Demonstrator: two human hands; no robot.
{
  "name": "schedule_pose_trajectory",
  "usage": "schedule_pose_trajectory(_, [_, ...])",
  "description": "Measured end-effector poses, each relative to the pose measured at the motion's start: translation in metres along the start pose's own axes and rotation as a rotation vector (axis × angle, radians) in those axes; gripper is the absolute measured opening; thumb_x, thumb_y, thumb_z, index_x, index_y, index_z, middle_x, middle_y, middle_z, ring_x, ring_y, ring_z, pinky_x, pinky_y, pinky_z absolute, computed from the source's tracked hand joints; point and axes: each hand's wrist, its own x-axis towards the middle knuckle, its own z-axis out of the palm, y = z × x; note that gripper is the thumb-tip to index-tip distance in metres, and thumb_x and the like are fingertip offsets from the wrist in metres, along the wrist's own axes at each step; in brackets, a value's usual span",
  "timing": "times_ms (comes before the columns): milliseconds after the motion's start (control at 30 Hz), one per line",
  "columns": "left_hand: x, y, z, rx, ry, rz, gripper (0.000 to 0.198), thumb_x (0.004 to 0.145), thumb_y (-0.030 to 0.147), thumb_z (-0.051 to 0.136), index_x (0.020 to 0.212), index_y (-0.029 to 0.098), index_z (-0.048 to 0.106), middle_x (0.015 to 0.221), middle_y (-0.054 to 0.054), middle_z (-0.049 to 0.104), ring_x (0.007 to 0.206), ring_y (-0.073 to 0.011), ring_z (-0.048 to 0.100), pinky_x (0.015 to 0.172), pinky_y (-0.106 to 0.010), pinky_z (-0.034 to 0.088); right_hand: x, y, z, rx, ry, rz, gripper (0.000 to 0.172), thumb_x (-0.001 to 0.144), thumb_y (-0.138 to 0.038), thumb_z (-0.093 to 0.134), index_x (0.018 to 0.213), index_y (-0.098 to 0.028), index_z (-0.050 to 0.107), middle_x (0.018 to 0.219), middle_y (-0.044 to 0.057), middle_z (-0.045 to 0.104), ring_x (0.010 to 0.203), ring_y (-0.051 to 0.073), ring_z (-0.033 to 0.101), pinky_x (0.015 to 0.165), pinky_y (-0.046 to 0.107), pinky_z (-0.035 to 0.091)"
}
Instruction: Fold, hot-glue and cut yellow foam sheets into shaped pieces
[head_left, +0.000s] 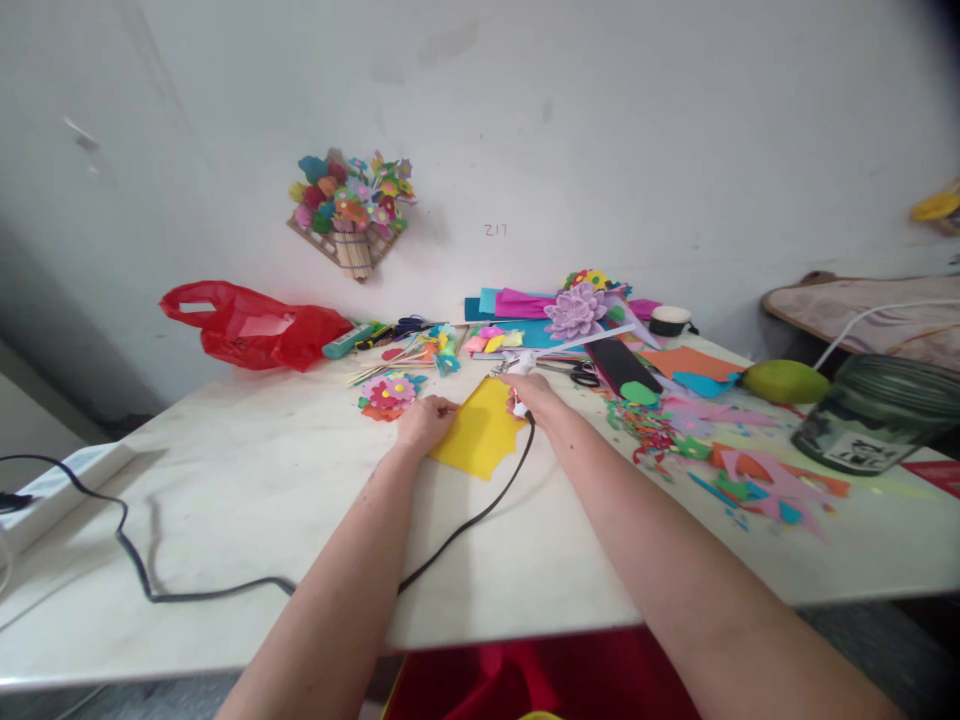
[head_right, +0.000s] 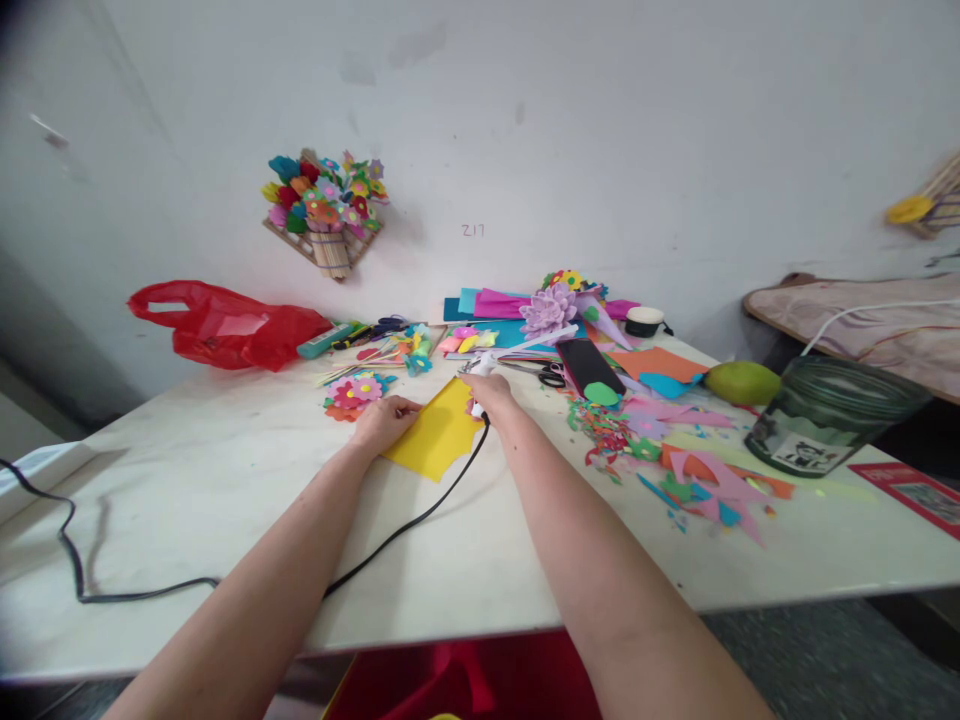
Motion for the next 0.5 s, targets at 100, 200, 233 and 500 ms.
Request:
schedule_pose_trajectory(100, [-0.0005, 0.0001, 0.0001, -0.006, -0.001, -0.008, 0.026, 0.071, 0.030, 0.052, 0.092, 0.028, 0.067, 0.087, 0.000, 0.067, 0.081, -0.0152, 0.059, 0.065, -0.022, 0.042, 0.0024, 0.0016, 0.0005, 0.010, 0.012, -0.014, 0.022, 0.070, -0.032, 0.062, 0.072, -0.013, 0.050, 0.041, -0.005, 0.045, 0.035, 0.010, 0.048, 0.031, 0.018, 0.035])
schedule_pose_trajectory(200, [-0.0004, 0.0003, -0.0002, -0.008, 0.004, -0.004, 0.026, 0.071, 0.029, 0.052, 0.091, 0.028, 0.067, 0.086, 0.000, 0.067, 0.080, -0.0150, 0.059, 0.065, -0.022, 0.042, 0.0023, 0.0016, 0.0009, -0.001, 0.011, -0.009, 0.022, 0.070, -0.032, 0.061, 0.074, -0.013, 0.051, 0.043, -0.003, 0.048, 0.036, 0.011, 0.049, 0.031, 0.020, 0.036])
schedule_pose_trajectory(233, [-0.0002, 0.0003, -0.0002, -0.008, 0.004, -0.001, 0.026, 0.071, 0.029, 0.052, 0.091, 0.028, 0.068, 0.086, 0.000, 0.067, 0.080, -0.0151, 0.059, 0.065, -0.022, 0.042, 0.0018, 0.0014, 0.0010, -0.005, 0.011, -0.007, 0.022, 0.070, -0.032, 0.060, 0.074, -0.013, 0.051, 0.044, -0.003, 0.048, 0.036, 0.012, 0.049, 0.031, 0.020, 0.037])
schedule_pose_trajectory(500, [0.0013, -0.0016, 0.0012, -0.010, 0.002, -0.003, 0.026, 0.071, 0.029, 0.052, 0.092, 0.027, 0.067, 0.084, 0.000, 0.066, 0.077, -0.0150, 0.058, 0.064, -0.022, 0.041, 0.0024, 0.0026, 0.0012, -0.029, 0.006, -0.008, 0.023, 0.069, -0.033, 0.060, 0.074, -0.012, 0.053, 0.048, -0.001, 0.052, 0.038, 0.013, 0.051, 0.032, 0.022, 0.039])
